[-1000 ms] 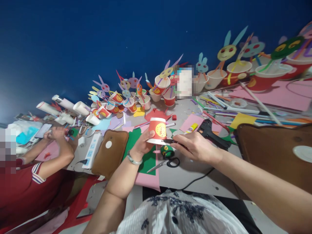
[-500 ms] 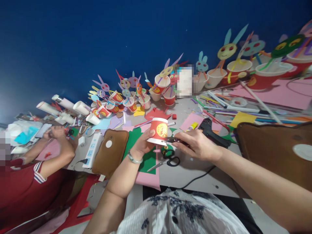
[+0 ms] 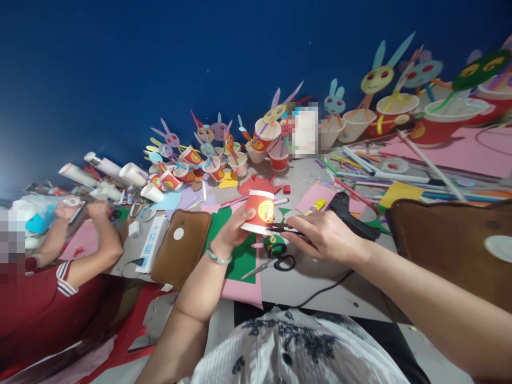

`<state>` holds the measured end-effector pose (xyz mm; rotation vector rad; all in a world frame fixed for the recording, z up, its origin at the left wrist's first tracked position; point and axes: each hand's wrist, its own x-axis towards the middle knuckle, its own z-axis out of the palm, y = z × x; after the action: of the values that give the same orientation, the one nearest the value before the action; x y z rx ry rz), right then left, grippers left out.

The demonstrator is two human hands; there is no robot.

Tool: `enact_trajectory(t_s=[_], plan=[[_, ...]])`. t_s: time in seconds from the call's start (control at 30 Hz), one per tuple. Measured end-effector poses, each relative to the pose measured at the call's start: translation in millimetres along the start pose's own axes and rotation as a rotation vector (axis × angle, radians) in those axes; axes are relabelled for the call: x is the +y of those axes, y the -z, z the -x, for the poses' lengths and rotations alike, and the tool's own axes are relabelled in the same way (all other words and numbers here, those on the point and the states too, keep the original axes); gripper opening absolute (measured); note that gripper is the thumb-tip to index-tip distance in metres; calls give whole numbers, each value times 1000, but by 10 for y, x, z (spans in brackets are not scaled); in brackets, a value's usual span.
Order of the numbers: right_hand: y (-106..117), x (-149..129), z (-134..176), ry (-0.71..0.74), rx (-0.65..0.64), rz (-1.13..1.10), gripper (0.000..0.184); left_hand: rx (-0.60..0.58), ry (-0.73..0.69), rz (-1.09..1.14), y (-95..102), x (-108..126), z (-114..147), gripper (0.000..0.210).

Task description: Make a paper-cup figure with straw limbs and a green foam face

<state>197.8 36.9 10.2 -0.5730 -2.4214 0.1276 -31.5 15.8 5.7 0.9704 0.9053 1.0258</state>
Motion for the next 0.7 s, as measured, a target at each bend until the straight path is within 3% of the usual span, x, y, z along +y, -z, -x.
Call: enact_trajectory(t_s=[0.37,0.7], plan=[[15,4,-10,76,-22,108,29,-32,-11,-23,-7,25,2,50],[33,-30,-27,106,-12,63,28,-83,154,114,67,-71,-30,59]])
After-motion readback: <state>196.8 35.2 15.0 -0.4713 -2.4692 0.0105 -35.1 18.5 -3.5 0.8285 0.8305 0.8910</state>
